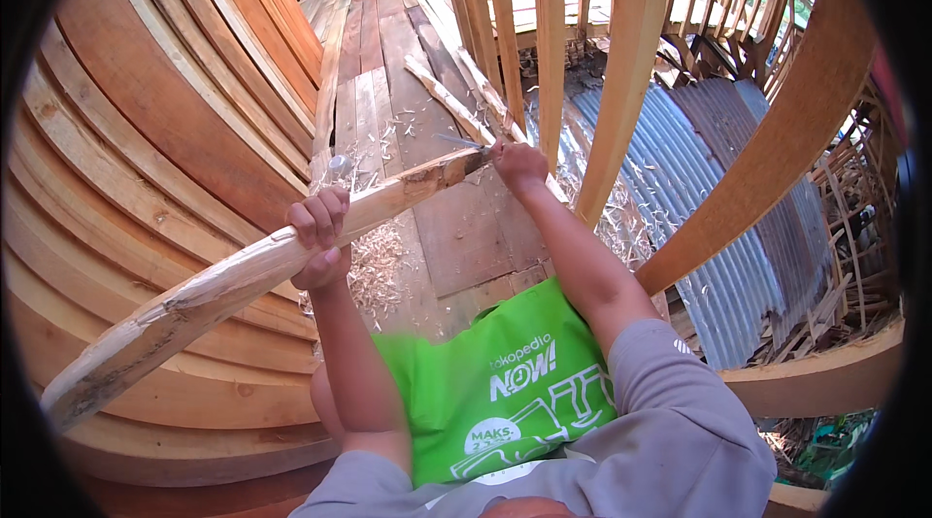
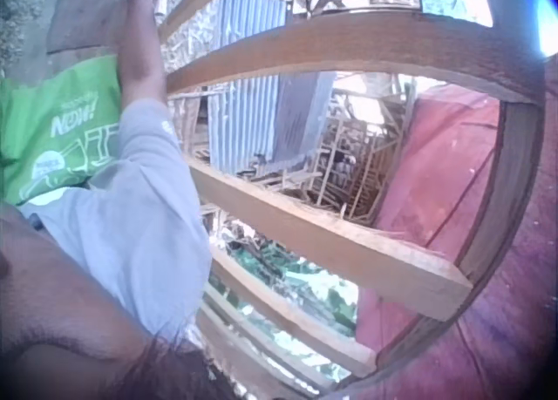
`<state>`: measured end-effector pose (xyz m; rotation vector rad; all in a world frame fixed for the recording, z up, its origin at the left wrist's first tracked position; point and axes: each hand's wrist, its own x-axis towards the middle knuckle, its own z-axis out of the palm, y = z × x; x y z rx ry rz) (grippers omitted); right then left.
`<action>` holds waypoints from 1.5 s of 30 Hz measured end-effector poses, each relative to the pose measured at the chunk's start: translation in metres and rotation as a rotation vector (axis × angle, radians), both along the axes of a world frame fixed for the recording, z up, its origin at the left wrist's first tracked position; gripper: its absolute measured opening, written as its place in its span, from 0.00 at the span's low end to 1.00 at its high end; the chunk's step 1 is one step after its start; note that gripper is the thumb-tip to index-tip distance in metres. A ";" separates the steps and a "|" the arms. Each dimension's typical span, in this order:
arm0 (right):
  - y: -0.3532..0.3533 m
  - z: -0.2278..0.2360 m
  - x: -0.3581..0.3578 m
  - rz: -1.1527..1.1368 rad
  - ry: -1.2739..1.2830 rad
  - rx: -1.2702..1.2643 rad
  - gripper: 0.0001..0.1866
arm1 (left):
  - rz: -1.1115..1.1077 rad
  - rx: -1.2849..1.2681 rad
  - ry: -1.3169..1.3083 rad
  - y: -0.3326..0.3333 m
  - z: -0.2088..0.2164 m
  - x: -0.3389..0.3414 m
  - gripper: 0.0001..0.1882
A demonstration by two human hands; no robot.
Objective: The person is carving a curved wooden piece using a knife. They hold the wood with one hand and use the knife to shave off thin layers, creating wood shavings that fall onto the floor.
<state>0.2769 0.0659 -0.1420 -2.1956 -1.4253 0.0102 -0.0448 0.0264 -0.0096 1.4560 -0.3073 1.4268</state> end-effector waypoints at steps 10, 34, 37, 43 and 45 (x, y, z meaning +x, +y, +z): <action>0.008 -0.001 -0.020 -0.078 0.129 -0.015 0.32 | 0.076 0.017 -0.008 0.002 -0.006 -0.002 0.16; -0.034 0.068 -0.060 0.131 0.307 -0.144 0.32 | -0.117 0.155 0.119 0.018 0.012 -0.005 0.15; -0.009 0.003 0.009 0.030 0.375 -0.050 0.32 | -0.149 0.165 0.092 0.023 0.015 0.009 0.14; -0.017 0.038 -0.041 0.065 0.340 -0.104 0.34 | -0.057 0.134 0.071 0.018 0.008 0.002 0.14; -0.009 0.015 -0.007 -0.046 0.386 -0.095 0.34 | -0.049 0.098 0.049 0.013 0.006 0.006 0.14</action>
